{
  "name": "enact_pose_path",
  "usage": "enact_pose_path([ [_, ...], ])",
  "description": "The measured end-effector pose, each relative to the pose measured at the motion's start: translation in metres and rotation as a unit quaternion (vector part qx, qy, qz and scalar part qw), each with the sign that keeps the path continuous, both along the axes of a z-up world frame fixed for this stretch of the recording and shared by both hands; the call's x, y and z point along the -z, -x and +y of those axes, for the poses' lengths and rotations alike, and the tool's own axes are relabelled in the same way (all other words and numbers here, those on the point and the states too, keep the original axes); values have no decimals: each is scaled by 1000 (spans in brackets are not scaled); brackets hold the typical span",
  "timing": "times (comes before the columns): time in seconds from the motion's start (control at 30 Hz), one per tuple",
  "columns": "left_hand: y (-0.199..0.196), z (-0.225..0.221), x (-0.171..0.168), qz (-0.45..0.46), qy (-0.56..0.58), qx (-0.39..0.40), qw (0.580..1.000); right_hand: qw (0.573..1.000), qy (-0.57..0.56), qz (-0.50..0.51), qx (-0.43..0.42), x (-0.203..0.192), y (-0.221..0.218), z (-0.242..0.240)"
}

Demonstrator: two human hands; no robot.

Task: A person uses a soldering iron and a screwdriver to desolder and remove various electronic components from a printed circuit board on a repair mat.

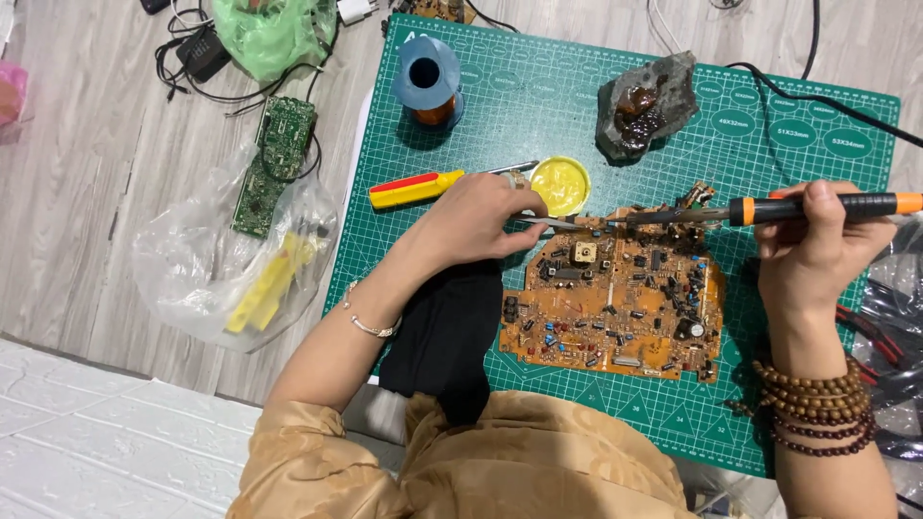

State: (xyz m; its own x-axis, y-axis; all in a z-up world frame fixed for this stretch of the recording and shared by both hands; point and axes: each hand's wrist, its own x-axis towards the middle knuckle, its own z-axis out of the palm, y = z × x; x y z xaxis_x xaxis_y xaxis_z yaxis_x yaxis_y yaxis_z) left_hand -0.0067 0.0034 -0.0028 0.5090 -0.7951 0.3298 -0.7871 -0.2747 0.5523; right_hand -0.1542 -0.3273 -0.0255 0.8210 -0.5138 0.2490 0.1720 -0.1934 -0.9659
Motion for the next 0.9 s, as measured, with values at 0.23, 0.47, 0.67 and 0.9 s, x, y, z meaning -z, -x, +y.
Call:
enact_pose_path([
  [0.23,0,-2,1,-2,-8,3,1000,999,-32,6,6,-3,-2,6],
  [0.47,2,-3,1,-8,-14,3,1000,1000,-21,17,7,-5,-1,8],
  [0.67,1,-2,-1,-9,-2,6,1000,1000,-24,17,6,-7,-2,12],
  [0.9,2,-3,3,-27,-23,8,999,999,-20,34,-17,-10,-3,15],
])
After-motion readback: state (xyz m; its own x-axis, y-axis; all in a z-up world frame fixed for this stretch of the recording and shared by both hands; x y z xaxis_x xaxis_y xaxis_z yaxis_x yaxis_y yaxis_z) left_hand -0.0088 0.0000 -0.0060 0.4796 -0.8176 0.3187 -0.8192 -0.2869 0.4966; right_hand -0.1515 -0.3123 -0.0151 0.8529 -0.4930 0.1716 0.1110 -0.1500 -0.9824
